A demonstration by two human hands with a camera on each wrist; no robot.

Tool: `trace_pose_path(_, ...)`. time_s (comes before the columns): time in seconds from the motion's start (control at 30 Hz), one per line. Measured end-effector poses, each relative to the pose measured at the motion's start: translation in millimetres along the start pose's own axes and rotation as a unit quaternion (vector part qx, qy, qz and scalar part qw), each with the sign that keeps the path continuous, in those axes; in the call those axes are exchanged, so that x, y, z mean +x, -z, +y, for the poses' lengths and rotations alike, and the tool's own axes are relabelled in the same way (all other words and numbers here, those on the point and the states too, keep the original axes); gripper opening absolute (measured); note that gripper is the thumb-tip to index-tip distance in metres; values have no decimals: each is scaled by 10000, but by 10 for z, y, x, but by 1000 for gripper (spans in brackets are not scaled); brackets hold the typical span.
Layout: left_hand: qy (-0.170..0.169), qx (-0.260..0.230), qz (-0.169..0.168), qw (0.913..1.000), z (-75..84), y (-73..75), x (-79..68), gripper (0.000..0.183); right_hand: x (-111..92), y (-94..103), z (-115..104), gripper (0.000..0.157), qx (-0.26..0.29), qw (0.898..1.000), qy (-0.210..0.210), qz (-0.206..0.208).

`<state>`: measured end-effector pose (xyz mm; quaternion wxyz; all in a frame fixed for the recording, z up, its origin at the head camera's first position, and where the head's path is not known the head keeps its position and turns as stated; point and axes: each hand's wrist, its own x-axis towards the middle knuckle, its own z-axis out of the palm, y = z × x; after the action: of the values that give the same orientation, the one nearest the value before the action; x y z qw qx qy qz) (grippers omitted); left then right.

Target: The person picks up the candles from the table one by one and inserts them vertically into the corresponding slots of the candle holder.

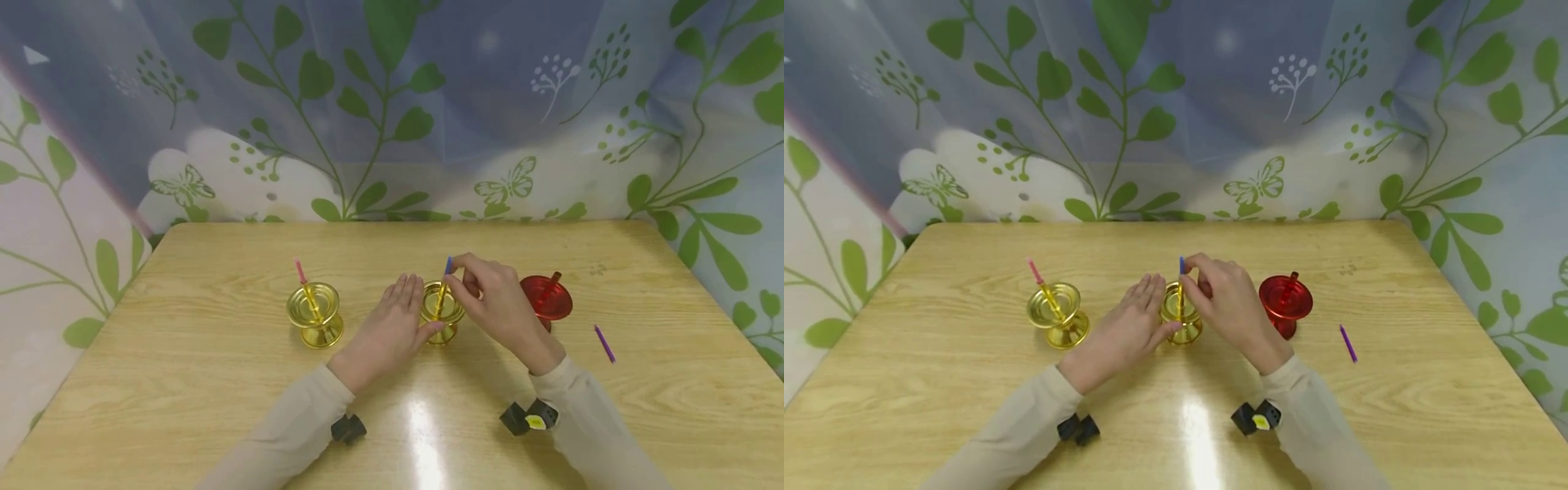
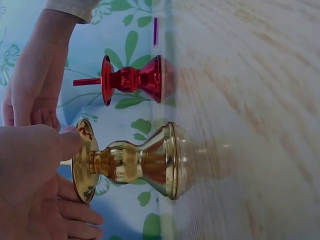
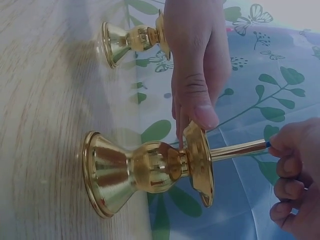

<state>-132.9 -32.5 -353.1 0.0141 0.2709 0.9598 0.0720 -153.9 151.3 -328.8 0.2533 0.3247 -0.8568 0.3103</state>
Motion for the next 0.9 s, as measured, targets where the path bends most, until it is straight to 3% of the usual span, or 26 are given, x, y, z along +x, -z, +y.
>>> trace_pose_path(0.33,145,104,162,9997,29,-14,6,76,16,2,-3,10,-38,9999,2,-93)
trace_pose_path(0.9,509,223,33,9984,71,-32,-2,78,-7,5,-1,8,-15,9992,-202,-357)
